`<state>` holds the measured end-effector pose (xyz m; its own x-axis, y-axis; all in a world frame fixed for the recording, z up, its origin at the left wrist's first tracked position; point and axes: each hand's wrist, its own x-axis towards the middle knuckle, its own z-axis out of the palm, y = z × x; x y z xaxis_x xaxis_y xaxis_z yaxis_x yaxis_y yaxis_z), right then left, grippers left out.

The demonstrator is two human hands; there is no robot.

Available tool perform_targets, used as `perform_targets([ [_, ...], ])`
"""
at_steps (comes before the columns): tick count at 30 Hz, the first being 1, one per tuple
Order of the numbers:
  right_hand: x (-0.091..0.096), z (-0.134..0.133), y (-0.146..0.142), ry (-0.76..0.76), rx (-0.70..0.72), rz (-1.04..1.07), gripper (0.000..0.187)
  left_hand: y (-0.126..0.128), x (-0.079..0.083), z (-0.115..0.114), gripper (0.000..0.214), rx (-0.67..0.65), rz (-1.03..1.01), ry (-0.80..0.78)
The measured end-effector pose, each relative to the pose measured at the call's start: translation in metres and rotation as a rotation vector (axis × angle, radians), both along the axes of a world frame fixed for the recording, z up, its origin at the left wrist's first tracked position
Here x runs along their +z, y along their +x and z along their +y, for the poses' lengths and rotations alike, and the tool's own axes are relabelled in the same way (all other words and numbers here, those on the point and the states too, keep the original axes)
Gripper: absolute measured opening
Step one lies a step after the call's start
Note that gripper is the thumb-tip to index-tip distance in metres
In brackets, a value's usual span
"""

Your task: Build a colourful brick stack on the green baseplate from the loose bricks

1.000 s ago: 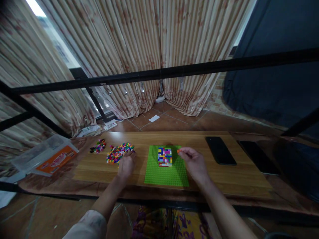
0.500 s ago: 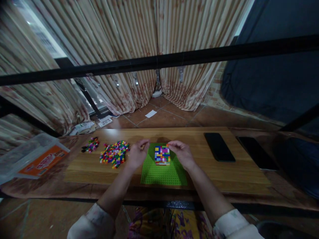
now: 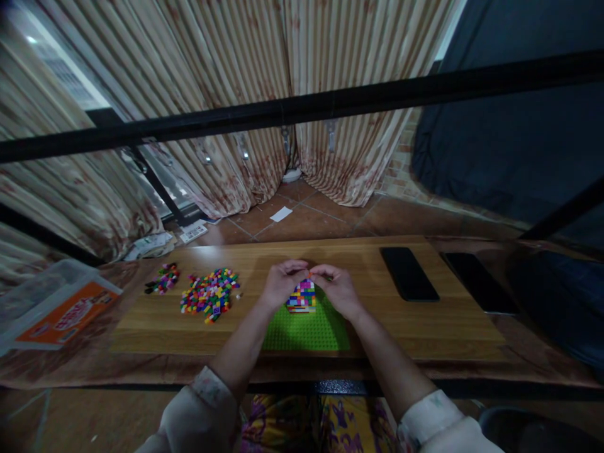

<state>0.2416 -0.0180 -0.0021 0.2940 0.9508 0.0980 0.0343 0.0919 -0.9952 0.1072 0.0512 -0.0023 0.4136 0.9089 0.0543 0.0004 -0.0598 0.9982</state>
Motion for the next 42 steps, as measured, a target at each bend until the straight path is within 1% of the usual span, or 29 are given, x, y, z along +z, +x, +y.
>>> perform_targets([
  [5,0.000,0.000,0.000,0.006,0.002,0.010,0.020,0.000,0.001,-0.002,0.016,0.010,-0.046,-0.059],
  [9,-0.003,-0.002,0.001,0.001,-0.001,0.032,0.020,0.000,0.002,-0.004,0.015,-0.008,-0.074,-0.072],
  [18,-0.008,-0.003,0.001,-0.029,-0.021,0.125,0.024,0.000,0.006,-0.005,0.010,-0.005,-0.058,-0.079],
  [24,-0.013,-0.002,-0.001,-0.047,-0.043,0.183,0.027,0.000,0.005,-0.004,0.010,-0.003,-0.042,-0.097],
  [29,-0.012,-0.002,-0.001,-0.053,-0.036,0.194,0.030,0.000,0.003,-0.004,0.010,-0.002,-0.035,-0.090],
  [34,-0.011,-0.002,-0.003,-0.030,-0.040,0.199,0.030,0.000,0.004,-0.006,0.012,0.020,-0.023,-0.043],
  [39,-0.012,-0.009,0.000,-0.002,-0.121,0.226,0.041,-0.005,0.008,-0.010,0.015,0.067,-0.022,0.015],
  [42,-0.015,-0.023,0.009,0.014,-0.208,0.244,0.040,-0.021,0.010,-0.016,0.014,0.127,-0.030,0.047],
])
